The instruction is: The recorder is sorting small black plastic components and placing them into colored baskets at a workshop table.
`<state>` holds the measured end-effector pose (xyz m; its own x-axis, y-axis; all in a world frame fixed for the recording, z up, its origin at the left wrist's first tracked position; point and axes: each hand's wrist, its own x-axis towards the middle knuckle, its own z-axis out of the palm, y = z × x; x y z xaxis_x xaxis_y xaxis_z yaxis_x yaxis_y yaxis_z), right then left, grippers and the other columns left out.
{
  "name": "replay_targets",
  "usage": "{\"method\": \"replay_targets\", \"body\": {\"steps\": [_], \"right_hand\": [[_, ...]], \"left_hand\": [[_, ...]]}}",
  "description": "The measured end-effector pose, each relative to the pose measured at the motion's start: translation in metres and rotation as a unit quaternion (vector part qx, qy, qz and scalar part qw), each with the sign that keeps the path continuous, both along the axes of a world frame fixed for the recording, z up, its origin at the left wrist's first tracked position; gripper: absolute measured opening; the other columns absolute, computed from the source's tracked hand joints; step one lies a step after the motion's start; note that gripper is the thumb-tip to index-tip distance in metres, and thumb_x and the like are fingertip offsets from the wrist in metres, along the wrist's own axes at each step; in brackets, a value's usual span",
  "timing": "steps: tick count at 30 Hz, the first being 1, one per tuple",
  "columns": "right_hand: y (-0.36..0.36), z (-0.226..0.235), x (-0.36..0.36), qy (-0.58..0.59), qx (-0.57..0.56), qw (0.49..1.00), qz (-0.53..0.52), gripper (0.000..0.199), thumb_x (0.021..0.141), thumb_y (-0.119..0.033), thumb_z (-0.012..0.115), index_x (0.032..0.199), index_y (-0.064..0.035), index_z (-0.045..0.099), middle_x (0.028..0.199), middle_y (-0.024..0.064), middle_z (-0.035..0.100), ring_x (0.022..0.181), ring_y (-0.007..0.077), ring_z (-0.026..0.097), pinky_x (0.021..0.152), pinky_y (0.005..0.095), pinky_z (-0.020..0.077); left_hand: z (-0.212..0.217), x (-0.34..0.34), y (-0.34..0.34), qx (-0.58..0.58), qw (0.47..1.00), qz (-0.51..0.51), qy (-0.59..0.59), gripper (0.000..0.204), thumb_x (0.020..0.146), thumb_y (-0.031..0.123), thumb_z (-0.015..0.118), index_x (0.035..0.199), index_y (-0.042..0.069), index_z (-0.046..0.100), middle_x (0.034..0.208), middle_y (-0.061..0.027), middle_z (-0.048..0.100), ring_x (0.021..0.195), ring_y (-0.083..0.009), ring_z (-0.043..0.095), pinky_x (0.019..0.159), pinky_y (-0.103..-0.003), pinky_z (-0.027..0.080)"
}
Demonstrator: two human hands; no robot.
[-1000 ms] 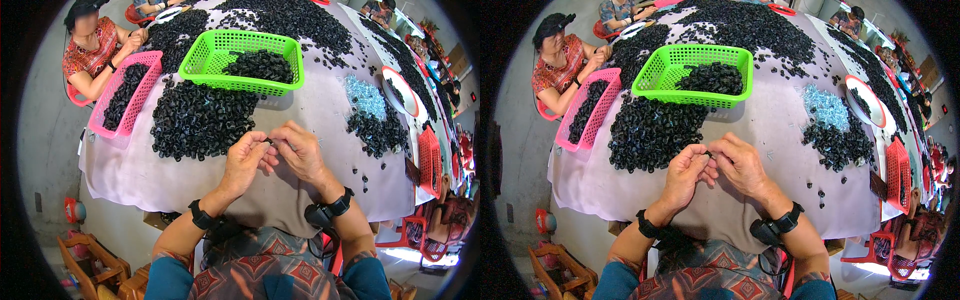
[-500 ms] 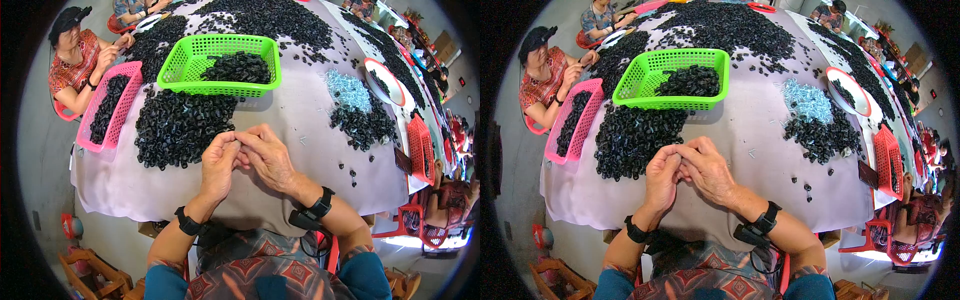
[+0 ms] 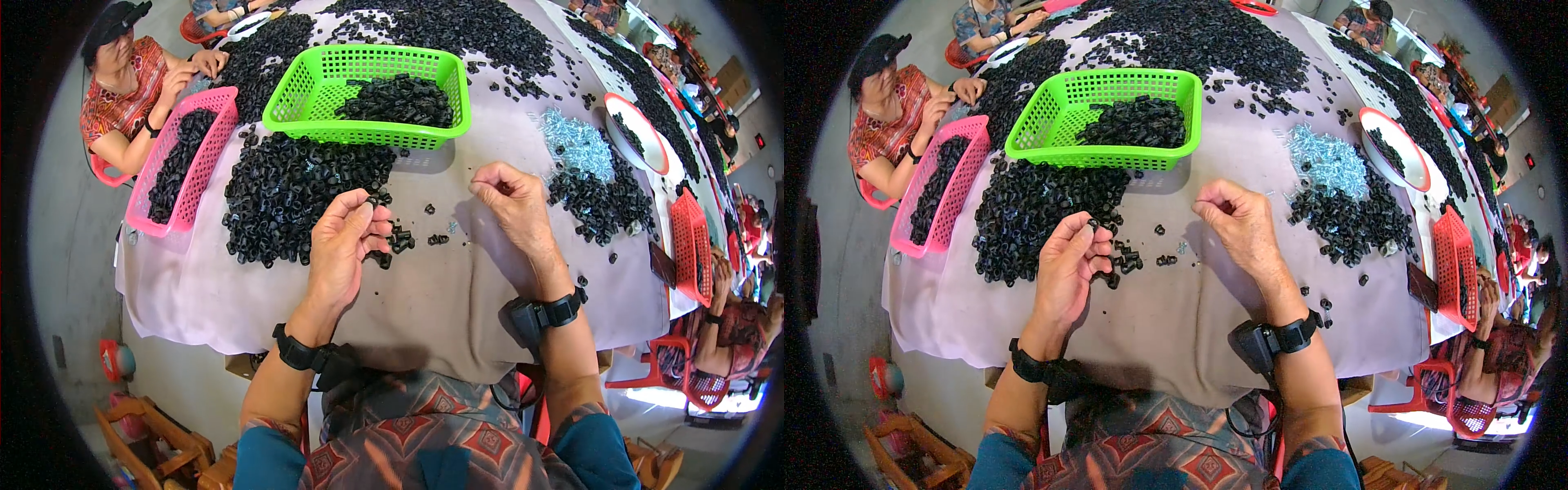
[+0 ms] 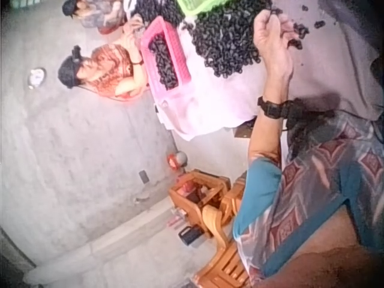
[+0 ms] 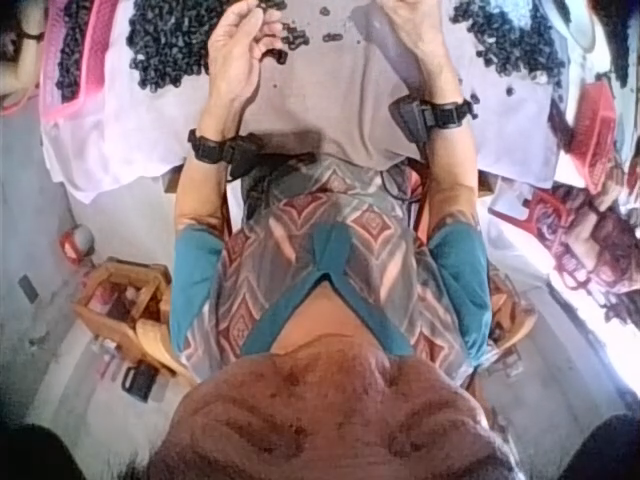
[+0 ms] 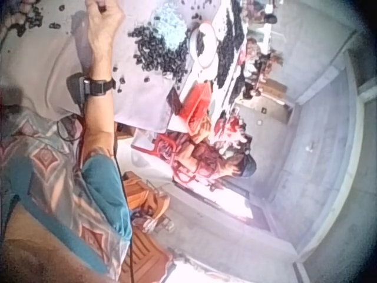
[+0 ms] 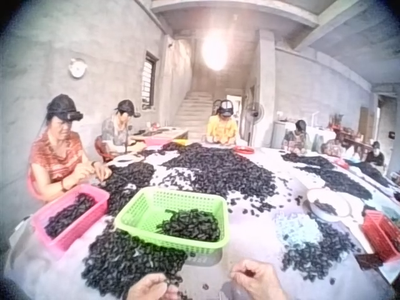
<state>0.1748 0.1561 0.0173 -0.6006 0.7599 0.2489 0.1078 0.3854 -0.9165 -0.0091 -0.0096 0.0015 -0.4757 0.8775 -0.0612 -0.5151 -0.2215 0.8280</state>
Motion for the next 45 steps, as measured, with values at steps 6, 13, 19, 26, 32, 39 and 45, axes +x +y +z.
{"method": "replay_targets", "body": {"steps": [6,13,19,26,32,39,45], "right_hand": [[-0.007,0.003,-0.002,-0.113,0.092,0.986,0.075,0.008,0.077,0.002,0.061,0.084,0.0001,0.063,0.074,0.0078,0.060,0.067,0.0152,0.057,0.062,0.0290,0.0464],[-0.016,0.000,-0.014,-0.119,0.135,0.981,0.073,0.012,0.076,0.003,0.058,0.087,-0.0013,0.062,0.077,0.0101,0.057,0.074,0.0253,0.059,0.067,0.0327,0.0469],[-0.023,-0.010,-0.030,-0.110,0.280,0.947,0.108,0.025,0.073,0.006,0.056,0.095,-0.0039,0.061,0.085,0.0103,0.054,0.083,0.0298,0.053,0.072,0.0382,0.0457],[-0.022,-0.016,-0.032,-0.193,0.386,0.894,0.117,0.026,0.067,0.003,0.059,0.091,-0.0059,0.060,0.087,0.0071,0.053,0.085,0.0267,0.051,0.077,0.0372,0.0436],[-0.023,-0.012,-0.032,-0.195,0.366,0.902,0.118,0.016,0.067,0.000,0.060,0.082,-0.0044,0.056,0.079,0.0079,0.052,0.080,0.0273,0.052,0.073,0.0385,0.0435],[-0.032,-0.008,-0.030,-0.097,0.117,0.985,0.078,0.010,0.073,0.001,0.058,0.082,-0.0015,0.059,0.068,0.0046,0.056,0.061,0.0136,0.055,0.055,0.0276,0.0454],[-0.054,-0.003,-0.038,0.072,-0.165,0.980,0.081,0.007,0.081,0.000,0.056,0.087,-0.0007,0.061,0.075,-0.0025,0.060,0.066,0.0022,0.054,0.056,0.0183,0.0446]], "left_hand": [[-0.004,0.001,-0.003,-0.017,1.000,-0.009,-0.011,0.019,0.092,0.011,0.053,0.110,0.005,0.053,0.091,-0.0098,0.064,0.074,-0.0127,0.062,0.059,-0.025,0.054],[-0.003,0.004,-0.001,-0.022,1.000,-0.014,-0.008,0.018,0.093,0.011,0.052,0.110,0.004,0.053,0.088,-0.0082,0.063,0.071,-0.0116,0.061,0.057,-0.025,0.053],[-0.002,0.005,-0.001,-0.029,0.999,-0.021,0.002,0.018,0.093,0.012,0.052,0.110,0.004,0.052,0.087,-0.0086,0.063,0.070,-0.0115,0.060,0.057,-0.025,0.052],[0.000,0.006,-0.001,-0.028,0.999,-0.037,0.005,0.020,0.093,0.013,0.052,0.110,0.002,0.051,0.087,-0.0093,0.063,0.070,-0.0117,0.060,0.057,-0.024,0.052],[0.000,0.007,-0.003,-0.040,0.997,-0.057,0.016,0.022,0.093,0.014,0.053,0.111,0.002,0.051,0.087,-0.0094,0.062,0.070,-0.0127,0.060,0.059,-0.025,0.051],[-0.004,0.009,-0.003,-0.041,0.995,-0.094,0.018,0.022,0.093,0.013,0.054,0.111,0.000,0.056,0.089,-0.0096,0.063,0.073,-0.0132,0.061,0.061,-0.025,0.051],[-0.005,0.015,-0.002,-0.048,0.993,-0.101,0.046,0.024,0.093,0.009,0.051,0.115,0.000,0.052,0.090,-0.0110,0.063,0.074,-0.0154,0.062,0.060,-0.027,0.053]]}}
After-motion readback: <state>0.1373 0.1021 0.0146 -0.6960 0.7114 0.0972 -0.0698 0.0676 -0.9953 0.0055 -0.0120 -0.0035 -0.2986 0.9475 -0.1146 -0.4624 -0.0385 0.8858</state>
